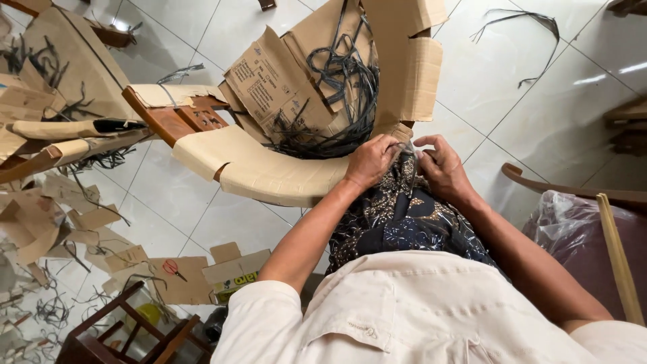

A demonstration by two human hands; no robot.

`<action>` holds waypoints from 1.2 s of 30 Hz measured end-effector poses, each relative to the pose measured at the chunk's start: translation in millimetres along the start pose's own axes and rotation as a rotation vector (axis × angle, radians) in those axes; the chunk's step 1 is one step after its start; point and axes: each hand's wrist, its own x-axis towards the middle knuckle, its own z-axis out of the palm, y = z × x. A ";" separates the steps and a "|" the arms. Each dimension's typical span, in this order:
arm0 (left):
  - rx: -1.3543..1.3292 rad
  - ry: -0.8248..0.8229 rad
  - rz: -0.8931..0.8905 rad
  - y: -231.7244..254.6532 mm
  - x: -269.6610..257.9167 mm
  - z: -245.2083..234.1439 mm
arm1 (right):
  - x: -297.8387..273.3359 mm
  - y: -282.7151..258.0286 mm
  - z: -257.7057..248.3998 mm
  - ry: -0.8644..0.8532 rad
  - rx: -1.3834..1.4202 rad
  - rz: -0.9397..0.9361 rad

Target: Wrapping a wooden chair frame with cardboard and securing it with plastic ties for protection during transport.

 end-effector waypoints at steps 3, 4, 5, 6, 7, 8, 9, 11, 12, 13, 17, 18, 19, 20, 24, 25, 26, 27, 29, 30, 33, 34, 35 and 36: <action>-0.023 -0.025 -0.032 12.4 -1.6 -8.6 | -10.1 -6.8 -0.7 -0.001 0.010 0.012; -0.023 -0.029 -0.025 14.5 -0.5 -12.1 | -11.1 -12.0 1.1 0.007 0.010 0.009; -0.043 -0.035 -0.053 16.9 -0.2 -14.9 | -13.2 -17.0 3.0 0.013 -0.010 -0.017; -0.064 -0.042 -0.081 19.0 0.3 -17.7 | -15.0 -21.7 4.8 0.019 -0.031 -0.043; -0.064 -0.047 -0.077 19.0 1.9 -19.6 | -15.8 -23.3 3.9 0.026 -0.031 -0.043; -0.053 -0.049 -0.073 18.8 3.5 -21.8 | -16.4 -25.0 3.3 0.049 -0.037 -0.053; -0.041 -0.047 -0.072 18.6 4.6 -25.0 | -16.4 -27.1 3.2 0.067 -0.044 -0.065; -0.055 -0.077 -0.084 19.0 7.7 -27.9 | -19.2 -34.2 3.0 0.070 -0.064 -0.078; -0.070 -0.106 -0.099 18.8 9.1 -29.1 | -20.1 -37.3 2.8 0.069 -0.083 -0.090; -0.072 -0.106 -0.102 20.9 8.3 -29.1 | -21.8 -43.7 6.3 0.067 -0.084 -0.087; -0.062 -0.210 -0.131 48.0 8.7 -45.2 | -27.4 -63.5 23.3 0.068 -0.297 -0.100; -0.034 -0.300 -0.148 60.0 11.2 -53.4 | -27.7 -67.6 27.5 0.057 -0.391 -0.087; -0.035 -0.306 -0.145 52.1 10.5 -44.3 | -23.9 -75.4 31.7 0.063 -0.390 -0.084; 0.061 -0.371 -0.146 44.3 9.8 -34.9 | -20.3 -83.1 35.6 0.046 -0.458 -0.084; 0.223 -0.554 -0.233 33.5 10.2 -18.5 | -1.7 -95.9 36.8 -0.027 -0.540 -0.065; 0.225 -0.554 -0.231 39.9 13.4 -22.0 | 2.3 -100.0 36.1 -0.023 -0.539 -0.067; 0.203 -0.564 -0.243 46.3 16.8 -25.5 | 6.5 -104.0 35.4 -0.026 -0.522 -0.066; 0.180 -0.574 -0.259 52.4 18.4 -28.7 | 9.6 -107.5 35.2 -0.030 -0.504 -0.063; 0.111 -0.549 -0.197 67.8 17.5 -51.2 | 7.5 -116.6 28.7 0.004 -0.574 -0.034; 0.042 -0.521 -0.136 75.7 17.8 -62.0 | 6.6 -121.2 24.7 0.038 -0.645 -0.006; 0.075 -0.485 -0.085 13.6 14.1 -17.9 | 3.1 -89.0 18.2 0.009 -0.791 -0.043; 0.075 -0.489 -0.081 22.3 14.4 -25.1 | 5.5 -67.7 14.4 0.014 -0.791 -0.041; 0.021 -0.489 -0.068 30.3 13.6 -33.1 | 8.1 -46.0 11.8 0.018 -0.755 -0.039; -0.034 -0.488 -0.055 38.3 12.7 -41.1 | 10.6 -24.2 9.3 0.022 -0.719 -0.037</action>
